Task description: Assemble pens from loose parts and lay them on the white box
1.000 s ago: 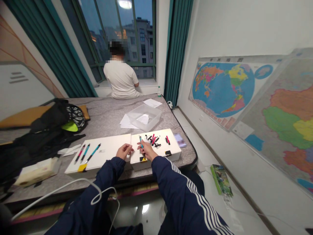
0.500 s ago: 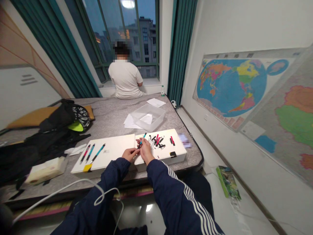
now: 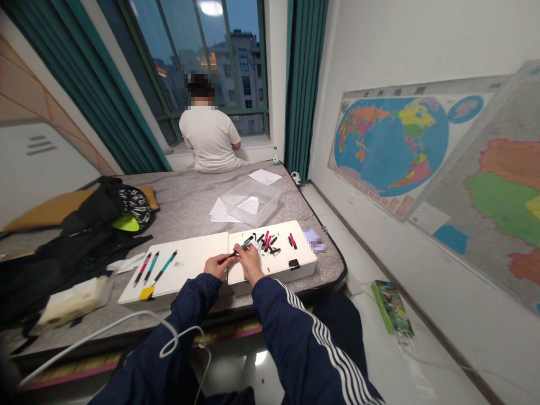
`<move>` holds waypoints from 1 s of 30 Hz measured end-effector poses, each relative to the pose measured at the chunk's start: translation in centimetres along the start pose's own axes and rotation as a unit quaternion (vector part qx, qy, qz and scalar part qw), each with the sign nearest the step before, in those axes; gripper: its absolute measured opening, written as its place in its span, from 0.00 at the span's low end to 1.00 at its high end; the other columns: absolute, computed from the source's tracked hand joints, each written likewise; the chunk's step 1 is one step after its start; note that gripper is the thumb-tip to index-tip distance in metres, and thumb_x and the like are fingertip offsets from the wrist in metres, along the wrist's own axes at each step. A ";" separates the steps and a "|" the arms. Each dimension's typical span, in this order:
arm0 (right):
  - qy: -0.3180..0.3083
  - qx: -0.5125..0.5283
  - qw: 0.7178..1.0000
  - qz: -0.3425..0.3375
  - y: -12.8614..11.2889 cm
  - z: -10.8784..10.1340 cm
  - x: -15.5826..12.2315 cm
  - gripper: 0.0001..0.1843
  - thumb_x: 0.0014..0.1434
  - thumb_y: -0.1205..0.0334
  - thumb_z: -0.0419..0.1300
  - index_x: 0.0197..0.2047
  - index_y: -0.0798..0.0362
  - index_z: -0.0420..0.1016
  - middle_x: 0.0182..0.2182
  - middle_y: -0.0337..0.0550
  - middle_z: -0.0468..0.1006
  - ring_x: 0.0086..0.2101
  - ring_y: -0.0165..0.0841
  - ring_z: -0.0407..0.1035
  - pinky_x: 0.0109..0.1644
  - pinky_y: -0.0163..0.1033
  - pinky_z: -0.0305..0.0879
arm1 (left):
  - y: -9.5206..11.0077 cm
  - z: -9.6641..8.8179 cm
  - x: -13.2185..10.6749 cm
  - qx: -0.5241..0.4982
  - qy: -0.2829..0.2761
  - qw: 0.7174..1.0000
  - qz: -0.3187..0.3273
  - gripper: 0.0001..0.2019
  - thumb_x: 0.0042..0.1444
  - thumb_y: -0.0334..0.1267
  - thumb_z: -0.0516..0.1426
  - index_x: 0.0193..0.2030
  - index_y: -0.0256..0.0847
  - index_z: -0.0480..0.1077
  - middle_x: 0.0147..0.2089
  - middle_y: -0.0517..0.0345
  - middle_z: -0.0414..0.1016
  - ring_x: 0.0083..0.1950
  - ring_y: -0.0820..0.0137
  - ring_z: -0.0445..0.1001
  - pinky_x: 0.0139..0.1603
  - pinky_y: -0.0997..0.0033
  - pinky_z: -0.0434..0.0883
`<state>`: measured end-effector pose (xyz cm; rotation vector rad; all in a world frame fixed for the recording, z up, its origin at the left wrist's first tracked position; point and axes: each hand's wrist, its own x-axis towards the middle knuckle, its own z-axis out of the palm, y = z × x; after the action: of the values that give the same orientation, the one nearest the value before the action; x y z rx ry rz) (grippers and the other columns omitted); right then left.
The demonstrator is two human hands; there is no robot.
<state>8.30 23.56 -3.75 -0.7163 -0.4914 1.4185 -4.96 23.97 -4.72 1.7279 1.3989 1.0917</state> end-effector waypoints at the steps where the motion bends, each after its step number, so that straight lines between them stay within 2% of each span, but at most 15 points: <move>1: -0.004 -0.002 1.000 0.001 -0.1 0.0 -0.1 0.20 0.44 0.55 0.72 0.36 0.52 0.68 0.28 0.40 0.79 0.33 0.34 0.74 0.35 0.37 0.68 | 0.0 0.0 0.0 0.004 0.004 1.000 0.000 0.17 0.50 0.47 0.61 0.39 0.35 0.81 0.38 0.48 0.83 0.40 0.58 0.80 0.44 0.63 0.73; 5: -0.036 0.006 0.999 0.019 -0.6 0.0 -0.3 0.24 0.47 0.52 0.69 0.44 0.54 0.72 0.33 0.46 0.81 0.36 0.36 0.74 0.38 0.39 0.68 | 0.0 0.1 0.0 0.019 0.016 1.000 0.000 0.17 0.52 0.47 0.60 0.40 0.36 0.81 0.38 0.49 0.83 0.41 0.57 0.80 0.45 0.61 0.73; 9: -0.041 0.002 0.999 0.022 -0.4 -0.2 -0.1 0.19 0.46 0.53 0.69 0.38 0.55 0.74 0.35 0.49 0.81 0.39 0.37 0.74 0.39 0.39 0.67 | 0.0 0.3 0.0 0.027 0.018 0.999 0.002 0.17 0.52 0.48 0.60 0.40 0.37 0.81 0.37 0.50 0.84 0.40 0.59 0.80 0.43 0.63 0.74; 13: -0.006 0.000 1.000 0.017 -0.1 -0.2 0.0 0.17 0.44 0.55 0.71 0.31 0.54 0.69 0.30 0.44 0.80 0.35 0.35 0.74 0.37 0.37 0.67 | -0.2 0.4 -0.1 0.030 0.024 0.999 0.000 0.17 0.51 0.48 0.61 0.40 0.37 0.81 0.36 0.51 0.84 0.39 0.59 0.80 0.42 0.64 0.74; 15: -0.003 0.001 1.000 0.015 -0.2 -0.1 -0.1 0.18 0.43 0.56 0.72 0.32 0.53 0.69 0.30 0.43 0.79 0.33 0.33 0.74 0.36 0.36 0.67 | -0.4 0.4 0.0 0.033 0.027 0.999 0.000 0.17 0.50 0.48 0.61 0.40 0.37 0.81 0.36 0.51 0.84 0.39 0.59 0.80 0.41 0.65 0.74; 20: -0.041 0.042 0.998 0.037 -0.5 -0.3 -0.1 0.20 0.45 0.54 0.71 0.40 0.54 0.74 0.34 0.45 0.80 0.35 0.33 0.72 0.37 0.37 0.67 | -0.8 0.6 0.1 0.042 0.044 0.998 0.001 0.17 0.51 0.48 0.61 0.40 0.37 0.81 0.36 0.51 0.84 0.39 0.59 0.80 0.42 0.64 0.73; 23: -0.038 0.046 0.997 0.040 -0.3 -0.5 0.1 0.17 0.44 0.55 0.71 0.34 0.56 0.75 0.34 0.46 0.80 0.35 0.33 0.72 0.37 0.37 0.67 | -0.9 0.6 0.1 0.043 0.041 0.998 0.001 0.17 0.51 0.48 0.61 0.40 0.37 0.81 0.36 0.51 0.84 0.39 0.60 0.80 0.41 0.65 0.73; 26: -0.010 0.061 0.997 0.036 -0.1 -0.7 0.3 0.16 0.41 0.56 0.73 0.27 0.55 0.72 0.30 0.44 0.79 0.33 0.33 0.71 0.35 0.36 0.66 | -0.9 0.6 0.2 0.040 0.030 0.999 0.000 0.17 0.50 0.49 0.61 0.40 0.38 0.81 0.35 0.52 0.84 0.38 0.60 0.80 0.40 0.66 0.74; 28: -0.011 0.069 0.997 0.038 -0.1 -0.7 0.3 0.17 0.41 0.56 0.73 0.28 0.55 0.73 0.30 0.44 0.79 0.34 0.33 0.72 0.35 0.36 0.67 | -0.8 0.5 0.2 0.043 0.028 0.999 0.000 0.17 0.50 0.49 0.61 0.40 0.38 0.81 0.35 0.53 0.84 0.38 0.60 0.80 0.41 0.66 0.74; 30: -0.031 0.069 0.996 0.044 -0.3 -0.8 0.2 0.17 0.43 0.56 0.73 0.33 0.55 0.75 0.34 0.46 0.80 0.36 0.34 0.72 0.37 0.37 0.67 | -0.6 0.5 0.1 0.047 0.029 0.998 -0.002 0.18 0.51 0.49 0.60 0.40 0.38 0.81 0.35 0.53 0.84 0.38 0.60 0.80 0.41 0.65 0.73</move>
<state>9.09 23.63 -4.09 -0.5902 -0.4097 1.5458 -4.81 24.25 -5.46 1.7721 1.5110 1.0978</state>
